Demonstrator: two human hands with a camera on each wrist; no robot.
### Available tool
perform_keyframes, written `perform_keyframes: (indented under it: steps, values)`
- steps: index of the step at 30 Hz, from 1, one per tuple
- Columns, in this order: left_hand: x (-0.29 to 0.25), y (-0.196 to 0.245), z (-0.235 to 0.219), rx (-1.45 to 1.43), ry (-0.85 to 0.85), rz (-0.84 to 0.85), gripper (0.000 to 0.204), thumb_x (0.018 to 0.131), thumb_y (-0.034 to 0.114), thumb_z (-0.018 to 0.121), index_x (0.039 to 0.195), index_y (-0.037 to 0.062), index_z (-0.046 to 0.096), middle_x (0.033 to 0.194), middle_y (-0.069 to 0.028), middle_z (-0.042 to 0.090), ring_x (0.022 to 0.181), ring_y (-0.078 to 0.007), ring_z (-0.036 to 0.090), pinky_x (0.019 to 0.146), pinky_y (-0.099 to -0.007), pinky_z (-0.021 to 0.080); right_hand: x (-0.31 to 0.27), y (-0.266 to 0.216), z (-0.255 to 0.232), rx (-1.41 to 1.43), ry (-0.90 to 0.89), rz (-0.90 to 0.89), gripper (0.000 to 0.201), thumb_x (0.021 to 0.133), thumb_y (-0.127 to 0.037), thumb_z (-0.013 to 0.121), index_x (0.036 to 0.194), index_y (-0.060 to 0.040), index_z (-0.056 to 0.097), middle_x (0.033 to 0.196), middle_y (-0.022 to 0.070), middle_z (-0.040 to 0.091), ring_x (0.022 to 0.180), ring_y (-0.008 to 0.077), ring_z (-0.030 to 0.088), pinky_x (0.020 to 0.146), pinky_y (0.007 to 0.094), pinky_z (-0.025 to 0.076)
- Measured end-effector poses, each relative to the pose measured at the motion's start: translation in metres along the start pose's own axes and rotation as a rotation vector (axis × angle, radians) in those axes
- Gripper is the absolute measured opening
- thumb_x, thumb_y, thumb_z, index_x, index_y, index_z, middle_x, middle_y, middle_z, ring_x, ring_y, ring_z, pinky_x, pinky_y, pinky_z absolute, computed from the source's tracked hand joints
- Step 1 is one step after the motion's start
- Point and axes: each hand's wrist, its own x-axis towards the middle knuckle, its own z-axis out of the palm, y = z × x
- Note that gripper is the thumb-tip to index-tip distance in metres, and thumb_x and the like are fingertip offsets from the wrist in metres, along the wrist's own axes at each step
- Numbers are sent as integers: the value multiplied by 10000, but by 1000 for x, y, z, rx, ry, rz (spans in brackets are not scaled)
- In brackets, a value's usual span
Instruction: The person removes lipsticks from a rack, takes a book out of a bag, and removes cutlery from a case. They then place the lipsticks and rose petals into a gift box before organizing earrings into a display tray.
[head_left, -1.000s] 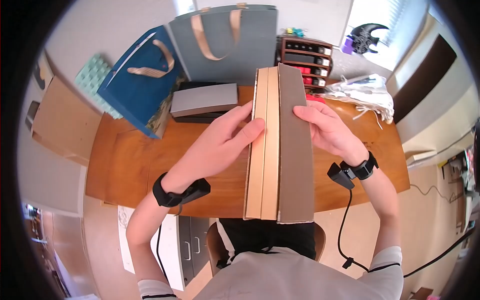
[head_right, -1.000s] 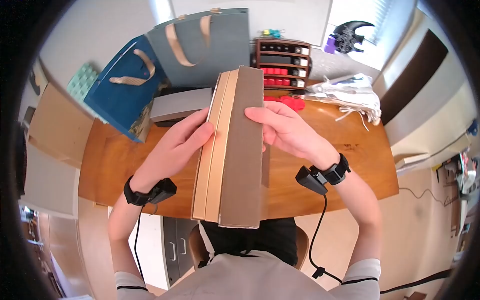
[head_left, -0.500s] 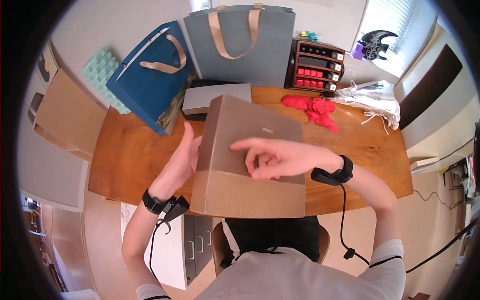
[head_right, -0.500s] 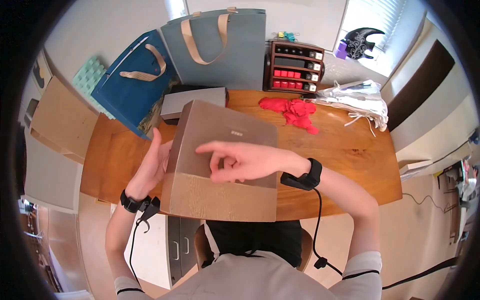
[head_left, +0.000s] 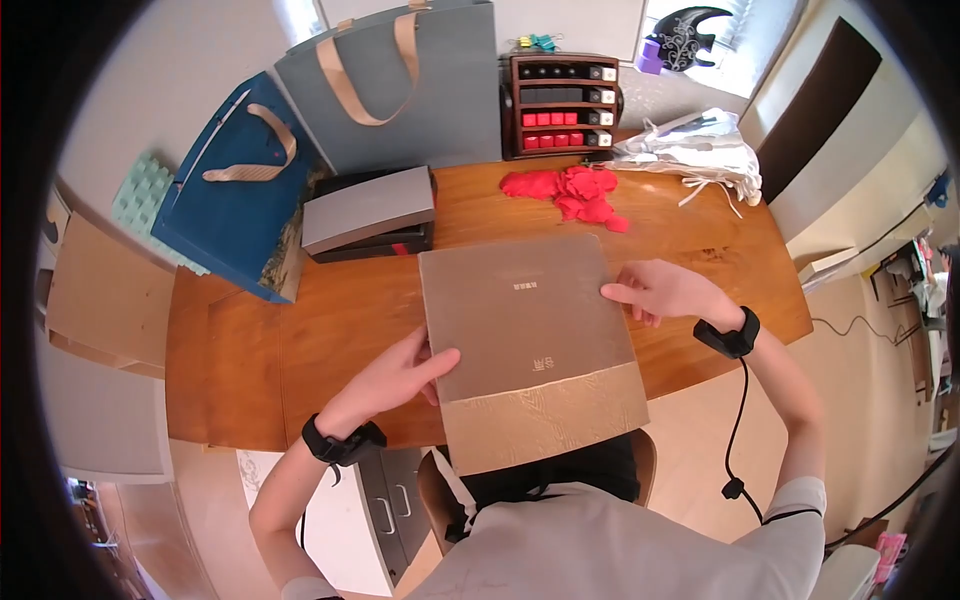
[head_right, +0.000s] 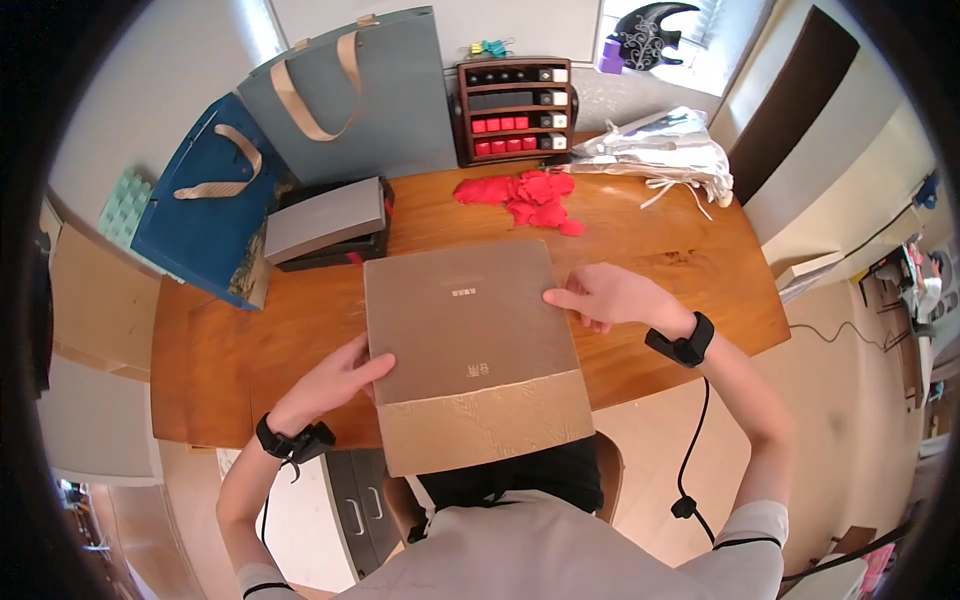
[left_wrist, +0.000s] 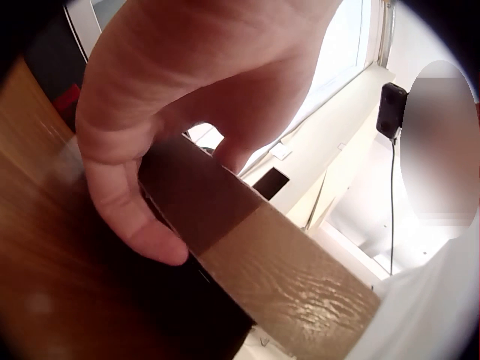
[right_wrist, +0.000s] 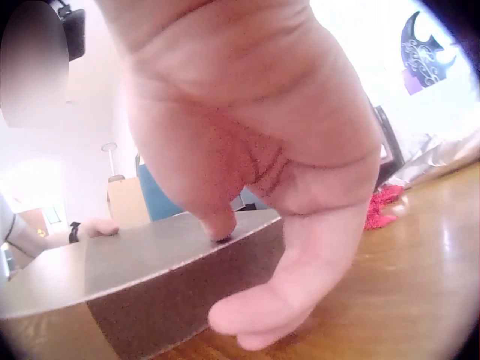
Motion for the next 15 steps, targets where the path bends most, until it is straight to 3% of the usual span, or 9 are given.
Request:
perform_keyframes:
  steps: [2,5,7,10,12,13,15]
  values:
    - [17,-1,7,56,-63,4,688,1053,495,565,1516,16,395,1183,-48,630,960,-94,603,736,-248,516,-7,12,4,179,-69,-106,673,1005,-540,622,1306,49,497,891,129,690,688,187,713,600,290,581]
    - [44,3,27,81,-128,33,631,1071,467,537,1480,4,409,1132,-37,615,851,-87,579,672,-229,487,-27,15,-4,192,14,-16,764,965,-563,665,1308,85,451,972,178,695,730,230,743,621,294,624]
    - [67,8,40,150,-107,248,580,1074,431,537,1443,-6,438,1090,-49,623,811,-90,580,640,-236,483,-29,39,-11,232,17,-28,798,961,-563,670,1367,74,412,1041,185,684,762,241,750,640,291,634]
    - [101,6,55,283,-75,390,510,1074,374,538,1388,-23,479,1027,-70,638,750,-102,582,601,-253,485,-40,60,-24,296,28,-20,846,947,-568,687,1449,38,375,1117,181,673,807,231,752,657,291,641]
    - [119,10,67,339,-84,382,549,1059,386,542,1400,-40,474,1139,-161,610,914,-237,544,771,-345,448,-50,76,-30,331,62,-5,853,943,-569,692,1465,24,369,1133,176,671,820,226,751,660,290,641]
    - [126,13,74,340,-104,350,612,1044,417,546,1429,-50,455,1271,-244,576,1099,-367,506,952,-429,410,-54,84,-35,322,49,29,856,945,-570,689,1481,11,361,1150,168,668,823,220,745,665,295,642]
    - [138,19,87,383,-102,335,654,1040,440,540,1450,-58,439,1336,-288,569,1219,-433,478,1053,-474,404,-63,100,-42,331,60,65,858,949,-566,685,1499,0,348,1169,163,665,829,219,742,666,296,641]
